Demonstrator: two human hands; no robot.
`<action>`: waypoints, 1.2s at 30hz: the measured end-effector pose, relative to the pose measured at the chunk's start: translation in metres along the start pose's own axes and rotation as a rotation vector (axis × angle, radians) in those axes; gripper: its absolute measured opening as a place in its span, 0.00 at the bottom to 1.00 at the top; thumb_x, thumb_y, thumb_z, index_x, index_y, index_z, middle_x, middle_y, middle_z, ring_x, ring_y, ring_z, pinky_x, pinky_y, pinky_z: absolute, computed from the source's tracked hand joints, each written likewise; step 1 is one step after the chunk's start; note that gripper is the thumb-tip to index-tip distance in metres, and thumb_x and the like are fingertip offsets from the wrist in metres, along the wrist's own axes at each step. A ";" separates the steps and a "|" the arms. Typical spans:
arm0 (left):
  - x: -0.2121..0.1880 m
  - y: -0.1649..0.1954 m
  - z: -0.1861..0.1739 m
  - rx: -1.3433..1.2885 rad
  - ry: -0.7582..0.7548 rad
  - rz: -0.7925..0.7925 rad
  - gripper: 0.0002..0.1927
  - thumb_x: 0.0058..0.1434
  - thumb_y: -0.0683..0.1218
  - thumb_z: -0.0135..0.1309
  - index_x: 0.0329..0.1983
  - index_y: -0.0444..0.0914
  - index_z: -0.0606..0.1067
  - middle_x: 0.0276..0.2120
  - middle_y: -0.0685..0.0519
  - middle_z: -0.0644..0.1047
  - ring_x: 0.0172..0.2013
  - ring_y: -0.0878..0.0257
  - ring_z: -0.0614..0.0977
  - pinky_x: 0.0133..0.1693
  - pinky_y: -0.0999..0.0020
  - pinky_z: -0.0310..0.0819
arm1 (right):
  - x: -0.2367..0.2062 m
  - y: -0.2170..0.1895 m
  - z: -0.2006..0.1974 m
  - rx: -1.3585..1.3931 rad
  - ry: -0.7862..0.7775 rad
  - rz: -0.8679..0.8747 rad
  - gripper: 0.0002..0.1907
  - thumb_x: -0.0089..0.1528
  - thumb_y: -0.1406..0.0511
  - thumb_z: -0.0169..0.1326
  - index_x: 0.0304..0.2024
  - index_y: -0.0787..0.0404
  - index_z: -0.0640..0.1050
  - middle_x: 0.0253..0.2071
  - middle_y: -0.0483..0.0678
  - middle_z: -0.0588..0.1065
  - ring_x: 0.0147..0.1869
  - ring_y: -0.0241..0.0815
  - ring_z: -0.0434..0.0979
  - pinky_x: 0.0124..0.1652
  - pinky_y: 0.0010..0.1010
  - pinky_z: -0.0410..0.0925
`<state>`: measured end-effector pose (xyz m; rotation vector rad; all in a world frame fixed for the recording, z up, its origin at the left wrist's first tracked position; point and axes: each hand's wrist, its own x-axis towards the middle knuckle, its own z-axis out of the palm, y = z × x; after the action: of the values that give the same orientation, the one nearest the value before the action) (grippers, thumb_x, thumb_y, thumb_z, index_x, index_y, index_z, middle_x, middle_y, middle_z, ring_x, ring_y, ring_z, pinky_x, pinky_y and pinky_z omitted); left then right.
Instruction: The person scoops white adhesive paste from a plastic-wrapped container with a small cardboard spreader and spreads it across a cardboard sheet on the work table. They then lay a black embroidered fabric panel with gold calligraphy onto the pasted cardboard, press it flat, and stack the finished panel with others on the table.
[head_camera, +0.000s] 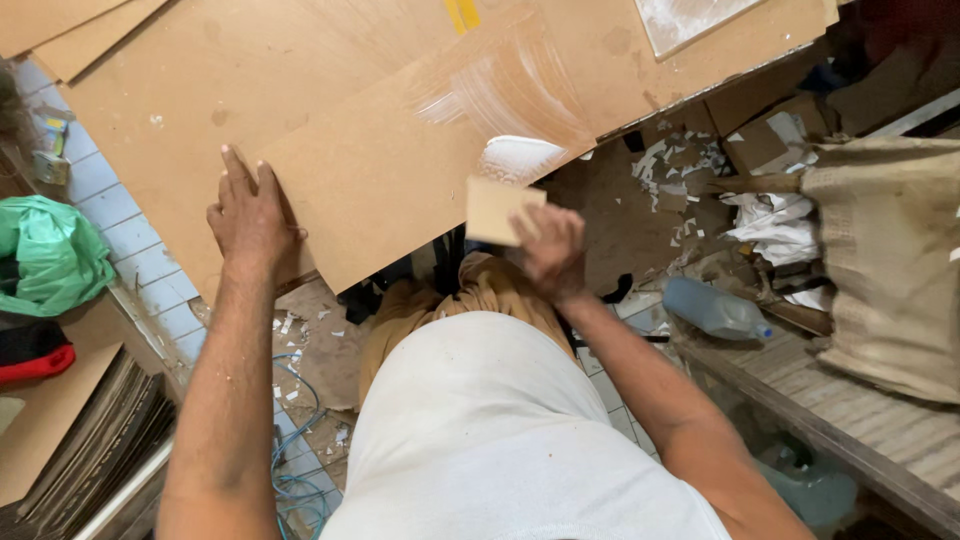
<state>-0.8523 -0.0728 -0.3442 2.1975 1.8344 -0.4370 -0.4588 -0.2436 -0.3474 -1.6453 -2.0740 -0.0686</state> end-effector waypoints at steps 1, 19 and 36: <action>0.002 -0.005 -0.002 -0.002 -0.026 0.022 0.62 0.42 0.56 0.75 0.77 0.39 0.54 0.78 0.38 0.44 0.73 0.44 0.54 0.62 0.40 0.60 | 0.013 0.011 -0.001 -0.066 0.033 0.125 0.16 0.67 0.60 0.55 0.56 0.57 0.80 0.56 0.52 0.77 0.60 0.49 0.73 0.58 0.46 0.64; 0.002 -0.075 0.014 -0.179 -0.123 0.164 0.70 0.45 0.66 0.71 0.80 0.40 0.41 0.79 0.52 0.39 0.77 0.52 0.42 0.65 0.23 0.41 | 0.053 -0.214 0.070 0.095 -0.033 0.012 0.08 0.67 0.71 0.51 0.47 0.67 0.77 0.28 0.50 0.74 0.29 0.45 0.73 0.31 0.38 0.66; 0.001 -0.074 -0.011 -0.140 -0.154 0.163 0.69 0.44 0.65 0.71 0.80 0.44 0.42 0.78 0.54 0.39 0.76 0.55 0.42 0.65 0.24 0.42 | 0.147 -0.046 0.062 -0.303 0.269 0.486 0.14 0.71 0.61 0.51 0.39 0.64 0.81 0.31 0.52 0.80 0.33 0.46 0.79 0.31 0.39 0.70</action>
<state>-0.9241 -0.0548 -0.3338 2.1343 1.5459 -0.4185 -0.5451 -0.1032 -0.3313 -2.1445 -1.4760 -0.4320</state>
